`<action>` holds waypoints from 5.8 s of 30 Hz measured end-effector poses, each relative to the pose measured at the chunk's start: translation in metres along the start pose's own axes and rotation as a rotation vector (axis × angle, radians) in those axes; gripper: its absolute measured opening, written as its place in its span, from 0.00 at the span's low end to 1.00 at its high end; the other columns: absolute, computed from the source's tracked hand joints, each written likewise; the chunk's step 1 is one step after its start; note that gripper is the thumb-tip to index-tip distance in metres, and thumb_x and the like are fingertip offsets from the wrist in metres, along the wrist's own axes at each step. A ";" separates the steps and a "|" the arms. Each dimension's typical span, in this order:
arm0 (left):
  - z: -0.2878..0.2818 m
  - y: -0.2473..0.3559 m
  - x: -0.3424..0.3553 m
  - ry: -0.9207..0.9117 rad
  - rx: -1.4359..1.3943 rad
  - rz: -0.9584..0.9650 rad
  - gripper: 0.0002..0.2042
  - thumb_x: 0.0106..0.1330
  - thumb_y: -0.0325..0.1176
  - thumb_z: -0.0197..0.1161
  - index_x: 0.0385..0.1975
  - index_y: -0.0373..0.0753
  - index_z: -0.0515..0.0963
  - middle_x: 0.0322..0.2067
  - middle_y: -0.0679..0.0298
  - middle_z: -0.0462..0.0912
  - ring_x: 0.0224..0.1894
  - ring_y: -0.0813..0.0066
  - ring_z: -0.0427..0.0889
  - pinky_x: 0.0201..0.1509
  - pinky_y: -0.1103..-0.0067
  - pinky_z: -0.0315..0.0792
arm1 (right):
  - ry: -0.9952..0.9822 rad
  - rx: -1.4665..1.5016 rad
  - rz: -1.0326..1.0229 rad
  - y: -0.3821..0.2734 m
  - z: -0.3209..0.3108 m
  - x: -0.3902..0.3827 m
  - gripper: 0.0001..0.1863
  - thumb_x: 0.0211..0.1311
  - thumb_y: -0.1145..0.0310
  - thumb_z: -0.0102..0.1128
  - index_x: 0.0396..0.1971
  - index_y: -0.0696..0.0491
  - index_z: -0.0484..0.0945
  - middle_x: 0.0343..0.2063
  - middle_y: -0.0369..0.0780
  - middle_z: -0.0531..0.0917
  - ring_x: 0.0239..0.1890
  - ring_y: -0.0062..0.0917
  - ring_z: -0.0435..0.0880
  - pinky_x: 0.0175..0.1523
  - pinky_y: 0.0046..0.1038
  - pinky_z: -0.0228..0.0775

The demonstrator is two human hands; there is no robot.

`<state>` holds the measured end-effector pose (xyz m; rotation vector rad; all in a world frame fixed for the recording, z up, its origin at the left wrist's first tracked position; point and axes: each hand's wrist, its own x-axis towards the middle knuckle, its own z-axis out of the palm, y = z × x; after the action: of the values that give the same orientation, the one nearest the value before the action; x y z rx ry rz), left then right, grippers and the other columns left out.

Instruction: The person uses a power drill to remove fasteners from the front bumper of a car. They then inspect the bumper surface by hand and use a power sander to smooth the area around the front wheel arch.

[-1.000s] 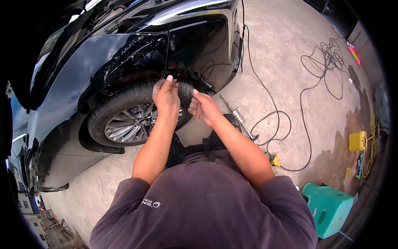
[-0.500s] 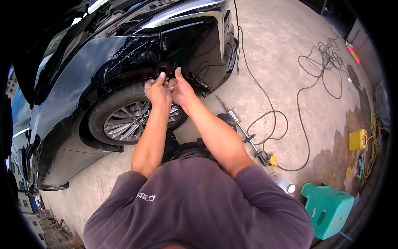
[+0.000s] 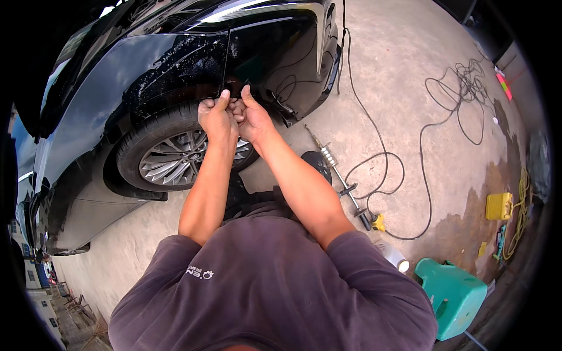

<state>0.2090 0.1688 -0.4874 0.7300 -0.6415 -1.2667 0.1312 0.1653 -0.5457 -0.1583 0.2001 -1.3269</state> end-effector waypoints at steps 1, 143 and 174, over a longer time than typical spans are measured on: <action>0.000 0.003 0.002 0.001 0.018 -0.008 0.20 0.66 0.17 0.69 0.36 0.44 0.59 0.24 0.57 0.78 0.19 0.70 0.79 0.10 0.77 0.70 | -0.023 0.004 0.012 0.001 0.000 0.001 0.36 0.69 0.37 0.60 0.44 0.62 0.79 0.28 0.34 0.79 0.24 0.15 0.70 0.30 0.13 0.66; 0.043 0.059 0.036 -0.665 1.865 1.322 0.60 0.51 0.66 0.70 0.75 0.22 0.57 0.78 0.36 0.52 0.82 0.40 0.47 0.84 0.54 0.40 | 0.654 -2.119 -0.276 0.027 -0.188 -0.183 0.11 0.61 0.64 0.65 0.38 0.54 0.87 0.34 0.53 0.87 0.40 0.52 0.87 0.47 0.49 0.79; 0.116 0.188 0.094 -0.391 1.758 1.261 0.30 0.51 0.51 0.81 0.48 0.34 0.86 0.44 0.54 0.87 0.48 0.52 0.84 0.56 0.60 0.74 | 0.616 -2.147 -0.341 0.022 -0.192 -0.182 0.07 0.59 0.67 0.63 0.32 0.54 0.84 0.30 0.51 0.86 0.34 0.51 0.86 0.41 0.51 0.77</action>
<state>0.2503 0.0872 -0.2652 1.0697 -2.1288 0.6585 0.0651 0.3474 -0.7271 -1.6057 2.1379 -0.8758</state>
